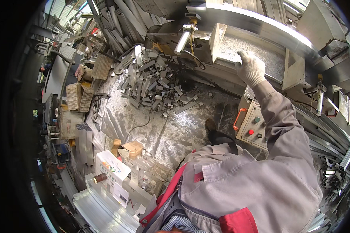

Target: The person selects long aluminum profiles from a stack, measures them with a tape measure, and cuts them to length using a band saw. After cutting, the person stacks the finished pieces on a nearby table.

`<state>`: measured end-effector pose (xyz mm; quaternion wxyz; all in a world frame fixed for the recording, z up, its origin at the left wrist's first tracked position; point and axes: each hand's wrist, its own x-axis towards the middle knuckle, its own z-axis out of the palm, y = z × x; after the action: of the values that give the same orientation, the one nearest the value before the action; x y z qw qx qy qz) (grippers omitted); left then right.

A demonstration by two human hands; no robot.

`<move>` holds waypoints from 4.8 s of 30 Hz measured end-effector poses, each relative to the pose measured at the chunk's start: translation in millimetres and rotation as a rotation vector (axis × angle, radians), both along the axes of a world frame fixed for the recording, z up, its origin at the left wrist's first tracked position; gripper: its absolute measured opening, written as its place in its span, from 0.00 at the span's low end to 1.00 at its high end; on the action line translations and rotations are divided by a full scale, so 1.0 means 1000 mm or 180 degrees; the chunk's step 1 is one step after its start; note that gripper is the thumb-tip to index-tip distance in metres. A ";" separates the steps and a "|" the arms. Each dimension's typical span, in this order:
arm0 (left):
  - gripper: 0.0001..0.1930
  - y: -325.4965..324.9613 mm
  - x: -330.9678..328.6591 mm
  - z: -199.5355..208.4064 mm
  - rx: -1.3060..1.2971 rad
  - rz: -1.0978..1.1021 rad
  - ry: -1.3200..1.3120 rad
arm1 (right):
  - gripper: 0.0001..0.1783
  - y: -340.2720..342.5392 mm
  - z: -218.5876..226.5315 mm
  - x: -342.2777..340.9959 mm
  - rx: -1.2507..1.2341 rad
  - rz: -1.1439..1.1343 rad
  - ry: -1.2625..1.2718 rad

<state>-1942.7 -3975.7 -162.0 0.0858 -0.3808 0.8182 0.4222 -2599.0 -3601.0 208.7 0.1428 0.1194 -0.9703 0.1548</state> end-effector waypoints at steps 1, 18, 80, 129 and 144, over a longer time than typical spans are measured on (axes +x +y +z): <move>0.19 -0.016 -0.017 0.014 -0.0236 -0.0181 0.0176 | 0.24 -0.020 0.007 -0.034 -0.0140 0.0156 0.0006; 0.21 -0.141 -0.211 0.106 0.1134 0.1023 -0.0567 | 0.31 -0.175 0.028 -0.298 0.0527 0.0296 -0.0656; 0.21 -0.137 -0.544 0.074 0.1342 -0.0688 -0.1440 | 0.25 0.191 -0.199 -0.036 0.0541 -0.1290 -0.2709; 0.42 0.258 -1.044 0.354 -0.2737 -0.4588 0.2249 | 0.39 0.124 -0.307 -0.044 -0.0028 -0.1955 -0.4065; 0.43 0.266 -1.060 0.350 -0.2775 -0.4739 0.2364 | 0.31 0.171 -0.052 0.133 -0.1092 -0.4133 -0.1340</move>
<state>-3002.6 -3709.7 188.2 -0.0830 0.4010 0.9122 0.0094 -2466.3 -3429.7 156.5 0.0323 -0.5407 -0.8142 0.2089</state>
